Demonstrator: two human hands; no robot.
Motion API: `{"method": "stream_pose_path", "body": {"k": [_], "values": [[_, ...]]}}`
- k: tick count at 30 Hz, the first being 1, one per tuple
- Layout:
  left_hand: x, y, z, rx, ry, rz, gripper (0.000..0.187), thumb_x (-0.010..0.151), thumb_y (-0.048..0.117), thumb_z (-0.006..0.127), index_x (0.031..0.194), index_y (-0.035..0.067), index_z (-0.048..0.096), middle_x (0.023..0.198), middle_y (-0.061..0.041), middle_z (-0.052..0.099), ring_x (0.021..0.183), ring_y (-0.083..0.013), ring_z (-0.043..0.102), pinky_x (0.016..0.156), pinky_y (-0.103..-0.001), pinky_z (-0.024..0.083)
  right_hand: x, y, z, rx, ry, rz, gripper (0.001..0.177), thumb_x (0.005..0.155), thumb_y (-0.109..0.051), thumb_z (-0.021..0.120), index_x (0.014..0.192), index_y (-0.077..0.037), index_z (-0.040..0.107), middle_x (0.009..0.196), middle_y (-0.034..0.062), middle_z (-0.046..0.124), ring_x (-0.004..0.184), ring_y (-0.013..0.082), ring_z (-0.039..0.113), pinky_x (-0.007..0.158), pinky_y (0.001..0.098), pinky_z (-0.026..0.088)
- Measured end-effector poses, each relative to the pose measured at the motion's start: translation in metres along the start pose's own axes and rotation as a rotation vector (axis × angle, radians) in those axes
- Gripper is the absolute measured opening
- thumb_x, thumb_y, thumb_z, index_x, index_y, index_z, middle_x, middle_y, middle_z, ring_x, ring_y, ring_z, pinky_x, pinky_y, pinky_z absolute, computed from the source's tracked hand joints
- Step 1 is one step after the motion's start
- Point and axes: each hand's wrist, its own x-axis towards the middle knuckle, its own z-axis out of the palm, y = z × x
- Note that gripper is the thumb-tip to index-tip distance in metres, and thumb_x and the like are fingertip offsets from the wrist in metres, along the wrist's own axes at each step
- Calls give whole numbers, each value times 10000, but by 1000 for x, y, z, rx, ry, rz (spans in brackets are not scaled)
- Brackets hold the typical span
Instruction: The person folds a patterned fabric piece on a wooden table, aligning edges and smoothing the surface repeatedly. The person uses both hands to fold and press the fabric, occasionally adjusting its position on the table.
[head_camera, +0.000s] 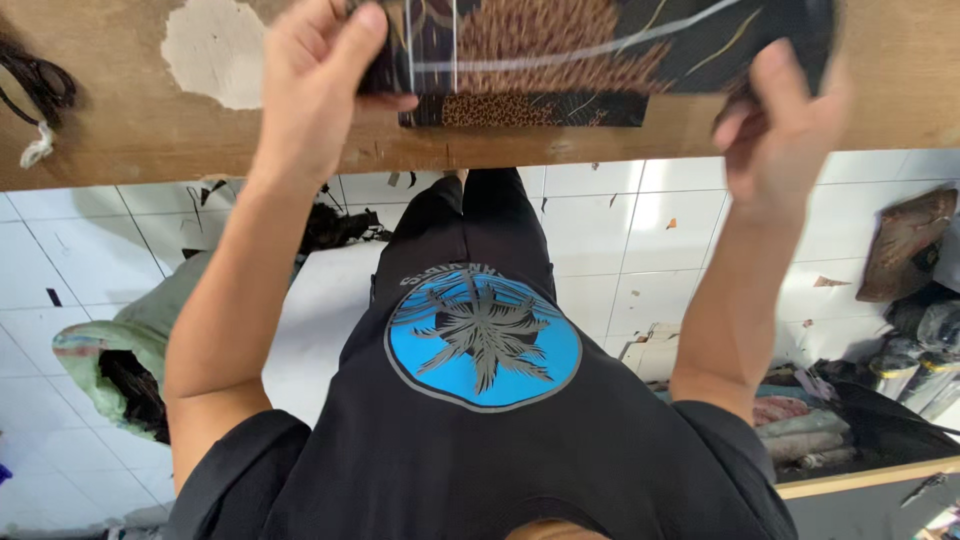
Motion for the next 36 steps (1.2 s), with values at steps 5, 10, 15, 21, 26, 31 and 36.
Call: {"method": "stream_pose_path", "body": {"k": [5,10,15,21,26,31,36], "values": [[6,-96,-17,121,107,-241,213,1060,187,612,1060,-12,687,889,-80,757,662,-138,741,562,-259,613,-6,82,-1,-206,-10,306,175,1031,-50,714,1136,23,595,958,81,668,574,121,605,455,265,494],[17,-152,-31,234,201,-300,190,1051,198,616,1014,16,659,807,-26,704,668,-117,757,559,-241,591,5,117,3,-339,0,417,178,1008,-142,684,1084,17,655,1007,188,769,534,109,626,430,225,461],[4,-154,-29,446,238,-111,158,1005,131,627,1113,34,566,751,-33,685,594,-118,701,524,-266,524,4,119,1,-488,21,334,188,1039,-169,688,1027,18,687,929,162,762,569,126,646,435,223,457],[6,-142,-16,611,241,-56,107,994,116,620,1094,84,641,752,-2,677,621,-110,717,576,-279,556,11,124,2,-576,91,188,182,1028,-98,728,994,-6,575,774,56,678,668,112,733,450,212,503],[10,-145,-15,793,236,-112,138,1000,238,717,984,102,710,653,-28,599,587,-159,590,597,-341,468,7,127,-1,-1018,156,-45,370,939,-154,837,1151,-17,567,796,40,590,690,156,611,586,287,489],[7,-143,-15,857,256,93,122,1000,213,726,995,92,708,745,-36,584,652,-190,582,622,-362,474,-3,133,8,-1313,-12,-555,407,959,-129,848,1271,-26,608,1103,121,573,1044,248,584,899,383,488],[-3,-130,-15,953,244,347,213,1083,198,690,940,57,618,868,-78,530,669,-266,535,623,-408,444,-11,143,21,-1190,-197,-603,312,984,-26,767,1273,-28,650,1222,128,614,1142,292,596,986,390,509]]}}
